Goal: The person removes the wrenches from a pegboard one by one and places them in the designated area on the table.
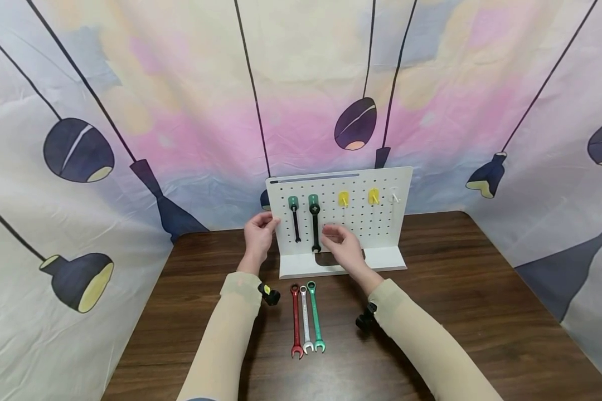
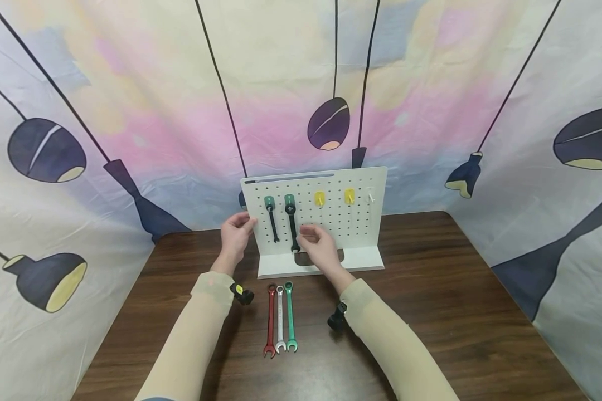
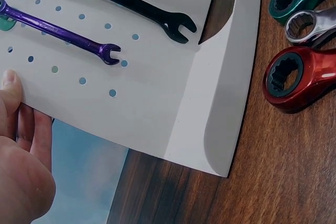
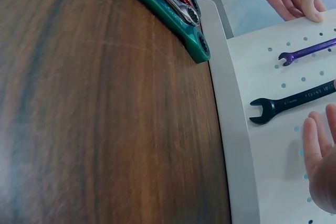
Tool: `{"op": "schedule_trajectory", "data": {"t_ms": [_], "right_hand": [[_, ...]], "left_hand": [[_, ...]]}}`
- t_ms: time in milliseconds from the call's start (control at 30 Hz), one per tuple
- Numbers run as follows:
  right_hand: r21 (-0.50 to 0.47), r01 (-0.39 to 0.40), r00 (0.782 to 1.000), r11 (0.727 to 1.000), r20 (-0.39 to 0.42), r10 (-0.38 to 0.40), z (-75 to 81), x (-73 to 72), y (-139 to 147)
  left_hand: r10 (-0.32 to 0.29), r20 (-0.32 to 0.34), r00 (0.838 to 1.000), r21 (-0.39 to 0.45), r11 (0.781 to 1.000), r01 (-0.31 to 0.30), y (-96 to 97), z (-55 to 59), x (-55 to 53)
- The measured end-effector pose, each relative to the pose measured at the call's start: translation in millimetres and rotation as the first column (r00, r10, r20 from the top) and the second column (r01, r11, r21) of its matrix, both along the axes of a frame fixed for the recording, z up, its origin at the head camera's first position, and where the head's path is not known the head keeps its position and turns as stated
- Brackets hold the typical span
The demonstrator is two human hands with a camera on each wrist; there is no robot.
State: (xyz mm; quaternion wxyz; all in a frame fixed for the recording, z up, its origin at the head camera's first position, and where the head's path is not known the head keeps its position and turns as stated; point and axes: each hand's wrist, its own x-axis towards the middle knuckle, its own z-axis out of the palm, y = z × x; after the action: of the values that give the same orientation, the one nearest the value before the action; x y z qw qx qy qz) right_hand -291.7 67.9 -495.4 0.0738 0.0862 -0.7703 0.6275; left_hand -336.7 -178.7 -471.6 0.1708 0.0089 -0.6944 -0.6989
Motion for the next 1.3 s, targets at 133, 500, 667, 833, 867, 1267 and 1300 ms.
{"op": "schedule_trajectory", "data": {"t_ms": [133, 500, 667, 833, 867, 1267, 1300], "right_hand": [[-0.028, 0.016, 1.000, 0.999, -0.011, -0.016, 3.7, -2.2, -5.6], [-0.060, 0.030, 0.998, 0.998, -0.047, -0.033, 8.9, -9.4, -14.2], [-0.056, 0.033, 0.998, 0.998, -0.043, -0.036, 11.1, -10.6, -17.2], [-0.046, 0.047, 0.998, 0.998, -0.037, -0.049, 10.0, -11.7, -19.2], [-0.040, 0.051, 0.998, 0.998, -0.036, -0.052, 9.5, -11.9, -19.6], [-0.040, 0.065, 0.997, 0.997, -0.034, -0.067, 6.5, -13.5, -23.2], [-0.041, 0.065, 0.997, 0.997, -0.035, -0.067, 6.4, -13.6, -23.1]], "left_hand": [[0.002, 0.000, 1.000, 0.000, 1.000, -0.002, -0.1, -0.3, 0.3], [0.011, 0.009, 1.000, -0.013, 1.000, -0.011, 0.6, -1.1, -0.6], [0.010, 0.000, 1.000, -0.009, 1.000, -0.010, 0.6, -0.8, -0.6], [0.008, 0.004, 1.000, -0.009, 1.000, -0.008, 0.5, -0.8, 0.1], [0.008, 0.006, 1.000, -0.010, 1.000, -0.008, 0.5, -0.8, 0.3], [0.000, 0.008, 1.000, -0.005, 1.000, 0.000, -0.1, 0.3, 0.3], [-0.001, 0.009, 1.000, -0.004, 1.000, 0.001, -0.2, 0.3, 0.2]]}}
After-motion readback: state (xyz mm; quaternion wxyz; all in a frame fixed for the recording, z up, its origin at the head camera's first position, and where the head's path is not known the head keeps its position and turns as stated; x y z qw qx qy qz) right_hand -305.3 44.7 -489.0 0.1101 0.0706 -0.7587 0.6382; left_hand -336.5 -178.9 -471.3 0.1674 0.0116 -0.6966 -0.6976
